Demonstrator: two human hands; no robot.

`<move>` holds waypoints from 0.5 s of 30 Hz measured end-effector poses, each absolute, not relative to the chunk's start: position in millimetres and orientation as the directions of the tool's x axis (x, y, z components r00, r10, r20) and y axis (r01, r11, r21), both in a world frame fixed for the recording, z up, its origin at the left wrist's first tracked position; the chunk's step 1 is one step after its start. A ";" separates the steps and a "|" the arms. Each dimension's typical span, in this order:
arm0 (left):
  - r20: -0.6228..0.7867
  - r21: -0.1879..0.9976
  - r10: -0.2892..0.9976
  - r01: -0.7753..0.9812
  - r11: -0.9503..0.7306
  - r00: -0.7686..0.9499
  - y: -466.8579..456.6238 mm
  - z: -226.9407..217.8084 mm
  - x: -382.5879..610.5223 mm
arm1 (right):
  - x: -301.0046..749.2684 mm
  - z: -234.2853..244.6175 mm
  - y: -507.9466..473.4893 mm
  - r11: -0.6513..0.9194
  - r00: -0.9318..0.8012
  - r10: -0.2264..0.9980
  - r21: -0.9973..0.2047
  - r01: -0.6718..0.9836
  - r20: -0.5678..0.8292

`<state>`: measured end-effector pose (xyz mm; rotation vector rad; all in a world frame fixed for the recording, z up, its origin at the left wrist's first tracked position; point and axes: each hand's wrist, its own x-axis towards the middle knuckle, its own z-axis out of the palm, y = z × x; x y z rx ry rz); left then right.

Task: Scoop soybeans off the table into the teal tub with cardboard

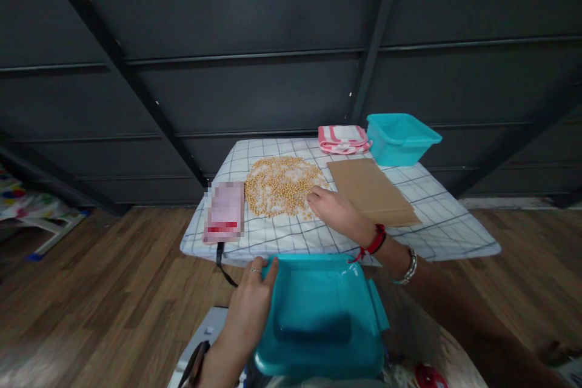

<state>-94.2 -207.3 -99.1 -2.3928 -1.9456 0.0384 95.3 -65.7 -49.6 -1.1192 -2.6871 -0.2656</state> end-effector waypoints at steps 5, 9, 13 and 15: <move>0.005 -0.075 0.982 0.979 -0.188 0.189 -207.1 -99.0 -92.0 | 107.0 -59.8 -116.4 0.779 -0.764 0.578 0.087 0.621 0.287; 0.021 -0.072 0.989 0.986 -0.148 0.150 -209.2 -97.3 -89.3 | 118.8 -78.8 -150.8 0.786 -0.766 0.541 0.116 0.608 0.347; 0.198 -0.138 0.956 0.971 -0.193 0.218 -211.8 -96.0 -87.3 | 123.7 -92.0 -160.0 0.789 -0.755 0.503 0.134 0.600 0.421; 0.317 -0.214 0.891 0.940 -0.267 0.326 -209.9 -97.4 -85.7 | 124.8 -94.2 -160.1 0.796 -0.752 0.482 0.135 0.590 0.450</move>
